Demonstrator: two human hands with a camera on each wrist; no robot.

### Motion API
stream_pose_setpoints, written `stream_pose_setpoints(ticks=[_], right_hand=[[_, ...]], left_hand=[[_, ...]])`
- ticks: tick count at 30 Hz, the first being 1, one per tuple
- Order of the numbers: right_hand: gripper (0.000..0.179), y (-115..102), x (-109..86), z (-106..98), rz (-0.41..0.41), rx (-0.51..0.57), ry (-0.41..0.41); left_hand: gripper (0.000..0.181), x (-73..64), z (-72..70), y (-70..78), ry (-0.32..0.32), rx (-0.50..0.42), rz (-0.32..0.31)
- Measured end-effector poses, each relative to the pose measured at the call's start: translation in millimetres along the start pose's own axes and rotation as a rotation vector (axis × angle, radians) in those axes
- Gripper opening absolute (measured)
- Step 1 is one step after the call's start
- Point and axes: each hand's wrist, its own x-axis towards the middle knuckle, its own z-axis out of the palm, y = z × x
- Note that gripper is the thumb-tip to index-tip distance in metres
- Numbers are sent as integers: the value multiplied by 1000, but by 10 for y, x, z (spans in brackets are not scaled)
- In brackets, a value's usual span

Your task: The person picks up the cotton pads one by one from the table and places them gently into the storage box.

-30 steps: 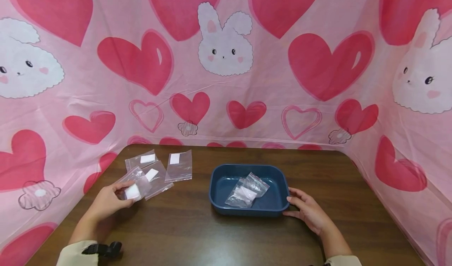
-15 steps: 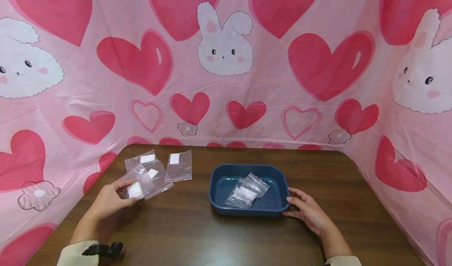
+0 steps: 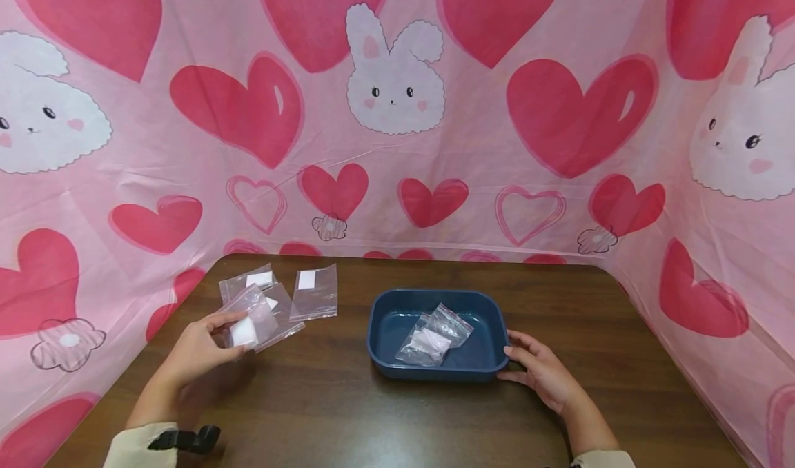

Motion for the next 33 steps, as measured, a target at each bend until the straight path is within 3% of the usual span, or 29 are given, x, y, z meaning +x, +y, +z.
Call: stream_pose_setpoints(ticks=[23, 33], right_hand=[[53, 1, 2, 11, 12, -20, 26], [49, 10, -1, 10, 4, -15, 29]], left_hand=[[57, 64, 186, 219, -5, -91, 37], [54, 85, 300, 326, 11, -124, 120]])
